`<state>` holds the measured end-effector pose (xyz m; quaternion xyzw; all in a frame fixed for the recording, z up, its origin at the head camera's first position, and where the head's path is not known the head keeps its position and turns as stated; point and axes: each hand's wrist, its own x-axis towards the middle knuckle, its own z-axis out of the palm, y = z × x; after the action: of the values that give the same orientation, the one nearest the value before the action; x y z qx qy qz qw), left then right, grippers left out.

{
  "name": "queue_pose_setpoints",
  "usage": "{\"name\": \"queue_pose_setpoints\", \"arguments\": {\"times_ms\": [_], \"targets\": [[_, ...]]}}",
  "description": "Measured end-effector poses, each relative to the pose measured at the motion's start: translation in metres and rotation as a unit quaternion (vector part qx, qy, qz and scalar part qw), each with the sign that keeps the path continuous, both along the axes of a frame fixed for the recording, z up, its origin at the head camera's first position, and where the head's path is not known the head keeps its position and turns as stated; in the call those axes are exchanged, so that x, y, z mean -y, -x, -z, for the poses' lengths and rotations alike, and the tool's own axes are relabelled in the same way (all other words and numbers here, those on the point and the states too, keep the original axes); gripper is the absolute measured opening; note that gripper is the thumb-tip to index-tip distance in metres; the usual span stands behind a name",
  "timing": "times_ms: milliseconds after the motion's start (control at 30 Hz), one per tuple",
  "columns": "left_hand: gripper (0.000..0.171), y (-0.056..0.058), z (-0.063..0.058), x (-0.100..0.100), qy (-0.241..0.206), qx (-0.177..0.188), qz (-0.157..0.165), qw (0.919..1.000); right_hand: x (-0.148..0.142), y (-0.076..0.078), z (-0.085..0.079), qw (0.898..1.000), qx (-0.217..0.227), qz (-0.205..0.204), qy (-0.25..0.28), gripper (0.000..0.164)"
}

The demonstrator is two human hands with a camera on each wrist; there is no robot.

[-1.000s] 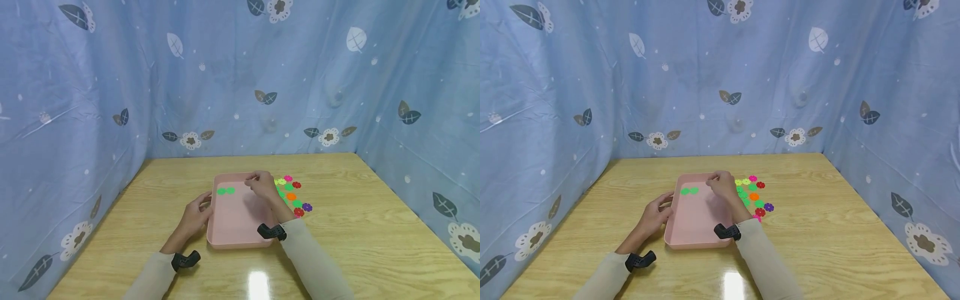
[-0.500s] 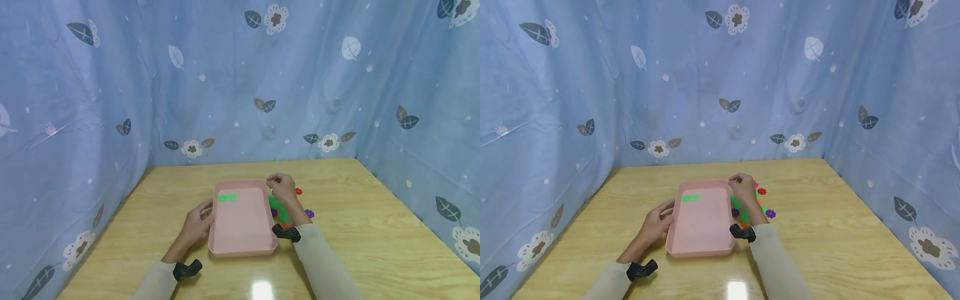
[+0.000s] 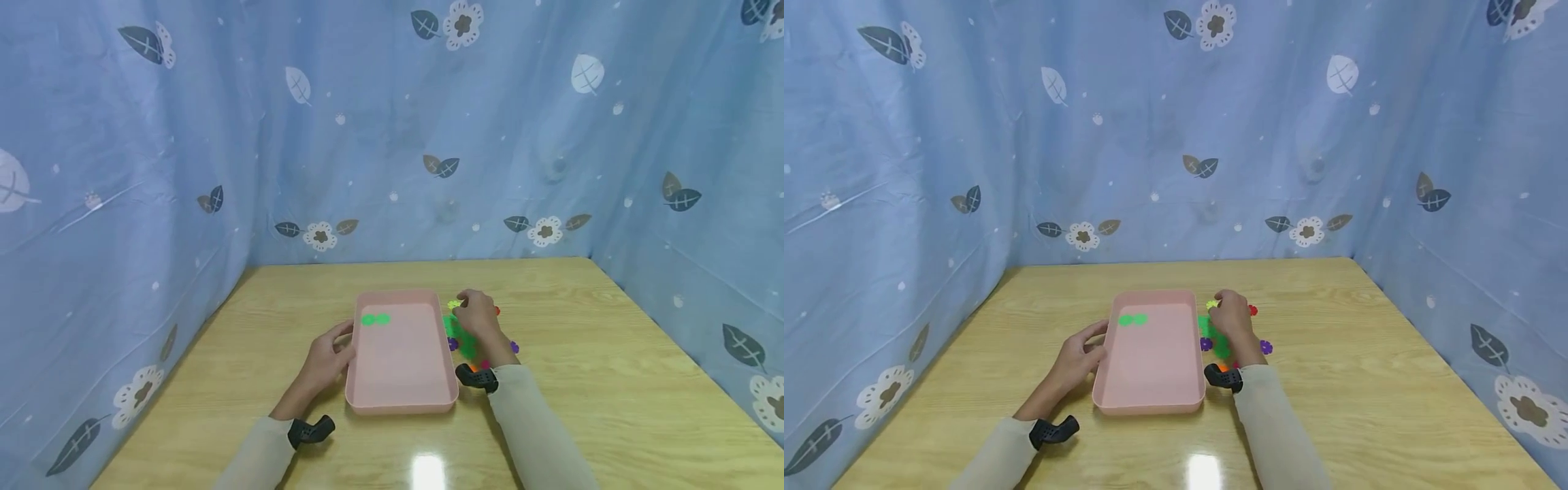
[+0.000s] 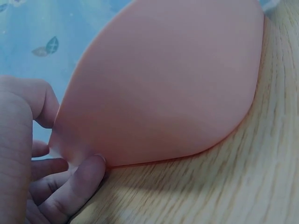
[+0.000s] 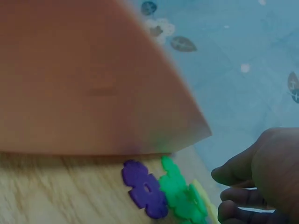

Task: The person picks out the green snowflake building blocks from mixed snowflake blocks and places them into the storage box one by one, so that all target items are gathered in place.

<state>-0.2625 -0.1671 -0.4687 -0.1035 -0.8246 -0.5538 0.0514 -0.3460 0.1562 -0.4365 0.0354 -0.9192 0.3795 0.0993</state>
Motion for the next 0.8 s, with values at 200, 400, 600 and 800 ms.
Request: {"name": "queue_pose_setpoints", "arguments": {"times_ms": [200,400,600,800], "targets": [[0.062,0.0036,0.0004,0.0008,-0.009,-0.004,0.015,0.9998,-0.0016,0.0032,0.0034,0.999,0.022,0.013,-0.041,0.041],[0.063,0.004,0.0018,0.0023,-0.012,-0.001,0.011,0.9999,0.0006,0.0052,0.0063,0.997,0.033,0.013,-0.062,0.041],[0.064,0.0036,0.0014,0.004,-0.007,-0.005,0.01,0.9999,0.0037,0.0048,0.008,0.999,0.026,0.017,-0.031,0.035],[0.064,0.0046,0.0015,0.0037,-0.011,-0.004,0.013,0.9999,-0.0004,0.0048,0.0059,1.0,0.003,-0.002,0.004,0.024]]}}
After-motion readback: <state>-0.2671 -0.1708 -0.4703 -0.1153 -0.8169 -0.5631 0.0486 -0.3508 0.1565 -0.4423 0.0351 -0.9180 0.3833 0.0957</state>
